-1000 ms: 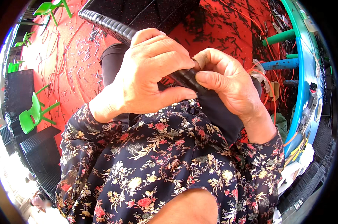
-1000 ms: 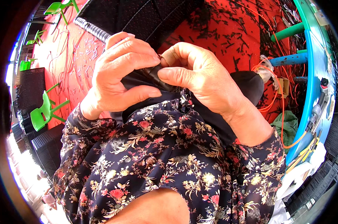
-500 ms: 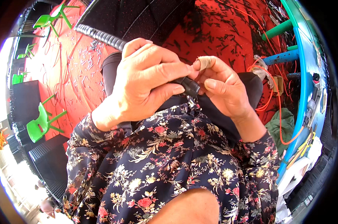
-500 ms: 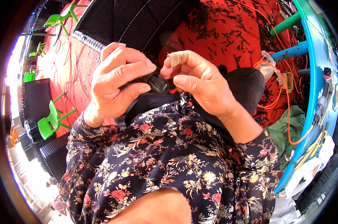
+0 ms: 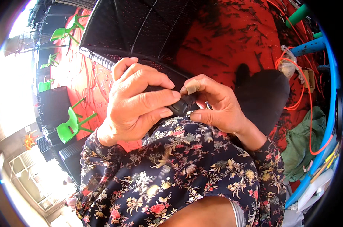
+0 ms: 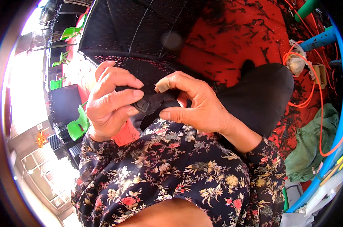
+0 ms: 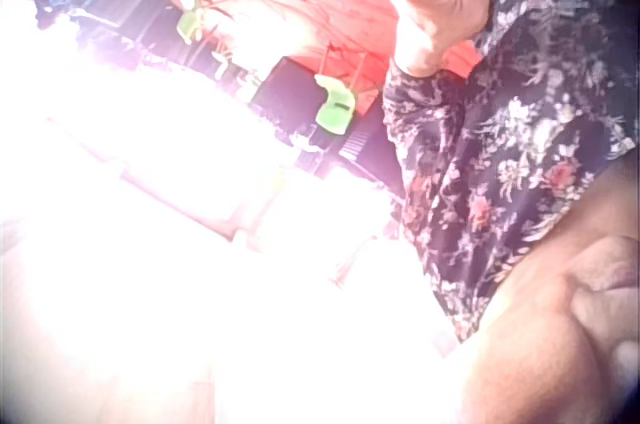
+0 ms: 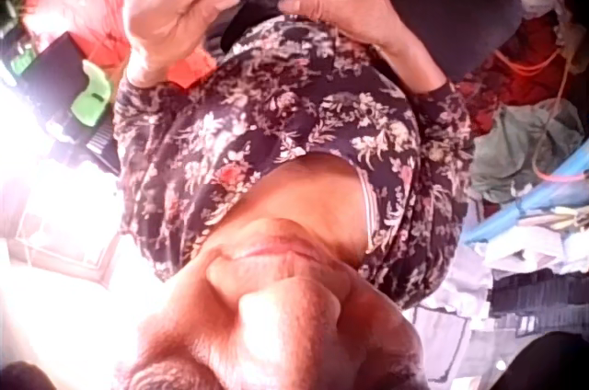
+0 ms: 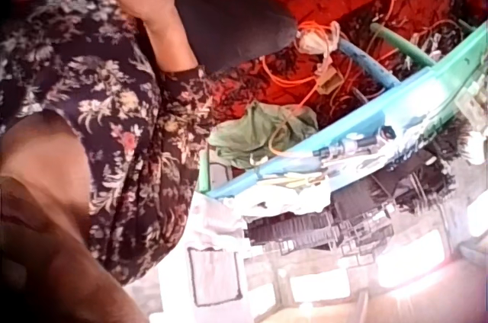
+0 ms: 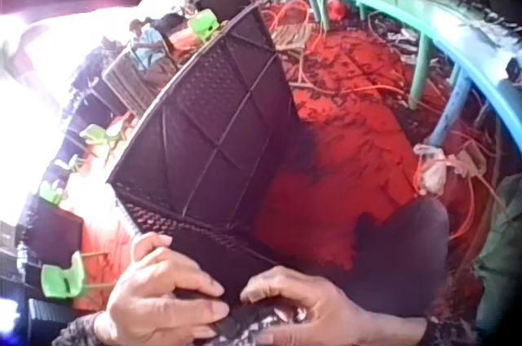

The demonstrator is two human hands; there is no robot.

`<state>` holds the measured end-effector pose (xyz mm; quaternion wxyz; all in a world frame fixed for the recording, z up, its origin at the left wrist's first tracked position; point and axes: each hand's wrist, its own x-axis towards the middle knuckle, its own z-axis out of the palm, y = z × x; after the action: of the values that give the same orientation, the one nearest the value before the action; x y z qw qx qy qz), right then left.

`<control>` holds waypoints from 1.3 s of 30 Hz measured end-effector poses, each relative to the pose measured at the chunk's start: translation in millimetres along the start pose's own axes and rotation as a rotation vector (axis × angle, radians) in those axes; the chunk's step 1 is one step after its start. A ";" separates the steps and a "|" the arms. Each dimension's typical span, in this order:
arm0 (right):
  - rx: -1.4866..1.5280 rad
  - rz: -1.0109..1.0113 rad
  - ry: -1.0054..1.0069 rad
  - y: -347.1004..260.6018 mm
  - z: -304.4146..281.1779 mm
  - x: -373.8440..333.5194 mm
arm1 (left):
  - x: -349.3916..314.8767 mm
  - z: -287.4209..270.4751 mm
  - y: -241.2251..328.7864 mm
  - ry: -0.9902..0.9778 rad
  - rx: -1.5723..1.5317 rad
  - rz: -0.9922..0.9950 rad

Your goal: The person sits on the floor and weaves a black plastic strip around the frame of a chair seat. They use pliers to cut the strip and a hammer to secure the end of the weave into the frame.

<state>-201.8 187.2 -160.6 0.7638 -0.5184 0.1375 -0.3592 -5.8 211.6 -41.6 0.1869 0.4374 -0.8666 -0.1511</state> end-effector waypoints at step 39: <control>0.203 -0.233 -0.075 -6.9 16.8 28.3 | -9.3 -12.7 4.7 0.041 -0.151 -0.135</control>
<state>-174.8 177.9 -142.7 0.7699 -0.4643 0.0108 -0.4376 1.7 220.6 -30.1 0.2266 0.4825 -0.8172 -0.2190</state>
